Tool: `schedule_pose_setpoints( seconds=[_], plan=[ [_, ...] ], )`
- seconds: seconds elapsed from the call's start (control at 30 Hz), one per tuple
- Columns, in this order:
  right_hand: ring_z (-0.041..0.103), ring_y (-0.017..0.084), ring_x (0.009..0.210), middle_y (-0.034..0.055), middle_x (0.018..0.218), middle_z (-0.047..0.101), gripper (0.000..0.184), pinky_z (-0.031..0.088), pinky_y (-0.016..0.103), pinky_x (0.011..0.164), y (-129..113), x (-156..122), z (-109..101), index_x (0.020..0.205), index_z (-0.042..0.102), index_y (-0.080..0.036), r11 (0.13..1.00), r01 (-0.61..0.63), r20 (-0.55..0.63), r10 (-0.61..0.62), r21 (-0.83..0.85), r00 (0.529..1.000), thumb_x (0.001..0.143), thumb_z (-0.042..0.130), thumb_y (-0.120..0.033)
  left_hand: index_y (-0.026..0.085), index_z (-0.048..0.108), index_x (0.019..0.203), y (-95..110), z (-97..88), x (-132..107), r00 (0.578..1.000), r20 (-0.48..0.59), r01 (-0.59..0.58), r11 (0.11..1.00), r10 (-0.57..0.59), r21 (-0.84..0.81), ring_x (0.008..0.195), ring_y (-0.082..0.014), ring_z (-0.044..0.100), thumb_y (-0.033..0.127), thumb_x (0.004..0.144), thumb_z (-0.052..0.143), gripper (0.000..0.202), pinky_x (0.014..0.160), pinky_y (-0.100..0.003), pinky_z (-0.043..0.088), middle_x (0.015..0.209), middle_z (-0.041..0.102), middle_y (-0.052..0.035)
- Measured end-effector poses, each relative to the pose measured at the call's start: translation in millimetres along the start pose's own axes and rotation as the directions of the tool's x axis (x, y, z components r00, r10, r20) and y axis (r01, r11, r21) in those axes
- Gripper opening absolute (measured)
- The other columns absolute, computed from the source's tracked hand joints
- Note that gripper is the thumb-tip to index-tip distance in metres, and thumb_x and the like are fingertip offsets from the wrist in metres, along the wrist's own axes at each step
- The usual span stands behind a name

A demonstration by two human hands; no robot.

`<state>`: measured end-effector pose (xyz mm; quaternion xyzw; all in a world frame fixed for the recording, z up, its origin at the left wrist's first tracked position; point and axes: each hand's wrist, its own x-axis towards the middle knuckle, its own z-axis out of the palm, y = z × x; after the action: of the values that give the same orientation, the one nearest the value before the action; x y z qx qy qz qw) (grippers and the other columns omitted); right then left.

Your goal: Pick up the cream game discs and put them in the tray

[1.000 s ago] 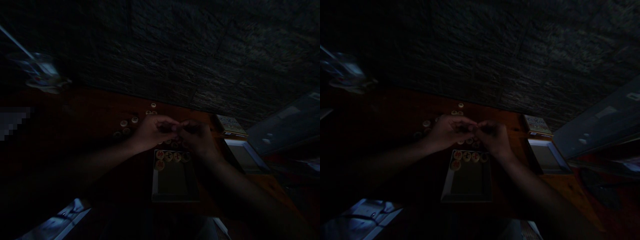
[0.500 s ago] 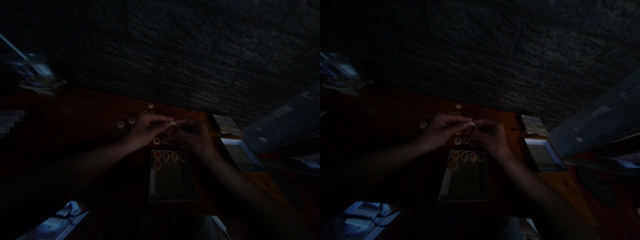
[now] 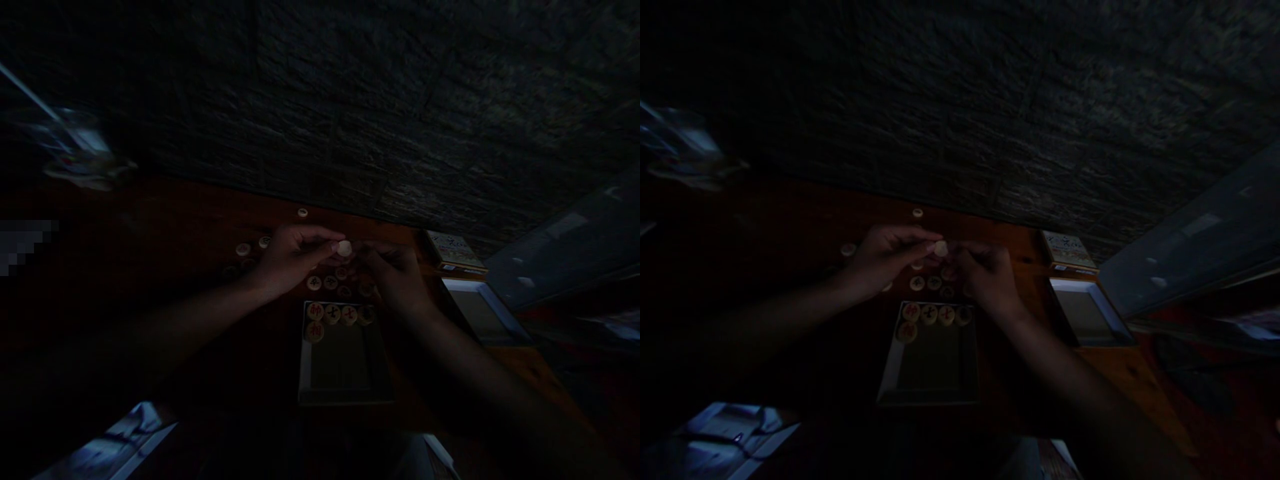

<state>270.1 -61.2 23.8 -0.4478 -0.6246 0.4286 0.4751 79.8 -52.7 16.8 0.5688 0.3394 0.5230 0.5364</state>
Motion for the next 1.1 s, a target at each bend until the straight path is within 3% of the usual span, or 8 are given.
schedule_pose_setpoints(
  seconds=[0.1, 0.33, 0.63, 0.93, 1.1],
  plan=[
    [0.067, 0.014, 0.056, 0.0026, 0.067, 0.075, 0.025, 0.053, 0.025, 0.056, 0.7, -0.3, -1.0, 0.094, 0.084, -0.021, 1.000, 0.023, 0.015, -0.023, 0.016, 1.000, 0.091, 0.071, -0.041, 0.015, 0.079, 0.104, 0.0, -0.7, 0.1, 1.000, -0.016, 0.017, 1.000, -0.017, -0.008, 0.087, -0.0199, 0.079, 0.027, 0.086, 0.079, 0.022, 0.083, -0.032, 0.065, 0.103, 0.082, -0.0091],
    [0.070, 0.016, 0.062, 0.0031, 0.073, 0.078, 0.028, 0.056, 0.027, 0.058, -2.9, -2.4, 1.4, 0.100, 0.085, -0.023, 0.998, 0.061, -0.034, -0.061, 0.016, 0.998, 0.079, 0.085, -0.041, 0.014, 0.077, 0.103, -4.6, -1.8, 0.5, 1.000, 0.021, 0.014, 0.994, -0.012, -0.106, 0.093, -0.0206, 0.079, 0.031, 0.086, 0.081, 0.024, 0.089, -0.034, 0.063, 0.103, 0.082, -0.0093],
    [0.071, 0.019, 0.061, 0.0028, 0.076, 0.079, 0.022, 0.060, 0.032, 0.058, -1.8, -5.5, 1.3, 0.098, 0.085, -0.027, 0.987, 0.163, -0.050, -0.162, 0.008, 0.985, 0.077, 0.087, -0.033, 0.014, 0.079, 0.096, -1.2, -1.6, 0.9, 0.974, 0.112, 0.221, 0.927, -0.196, -0.302, 0.092, -0.0188, 0.078, 0.030, 0.088, 0.079, 0.018, 0.088, -0.032, 0.063, 0.099, 0.081, -0.0104],
    [0.071, 0.017, 0.060, 0.0026, 0.076, 0.078, 0.029, 0.057, 0.027, 0.055, -1.0, -4.5, -3.3, 0.108, 0.082, -0.022, 0.973, 0.199, -0.014, -0.202, -0.118, 0.979, 0.079, 0.085, -0.028, 0.013, 0.081, 0.099, -2.5, -2.0, 2.3, 0.976, 0.080, 0.216, 0.916, -0.201, -0.338, 0.091, -0.0185, 0.078, 0.017, 0.083, 0.081, 0.016, 0.091, -0.035, 0.063, 0.104, 0.081, -0.0100],
    [0.071, 0.017, 0.071, 0.0047, 0.090, 0.078, 0.027, 0.057, 0.028, 0.062, 0.0, -3.4, -6.3, 0.110, 0.082, -0.024, 0.915, 0.294, 0.009, -0.303, -0.277, 0.953, 0.083, 0.083, -0.029, 0.013, 0.080, 0.096, -1.7, -0.2, 1.1, 0.982, 0.049, 0.187, 0.928, -0.181, -0.323, 0.089, -0.0193, 0.078, 0.016, 0.082, 0.081, 0.015, 0.087, -0.035, 0.064, 0.101, 0.081, -0.0099]
  ],
)
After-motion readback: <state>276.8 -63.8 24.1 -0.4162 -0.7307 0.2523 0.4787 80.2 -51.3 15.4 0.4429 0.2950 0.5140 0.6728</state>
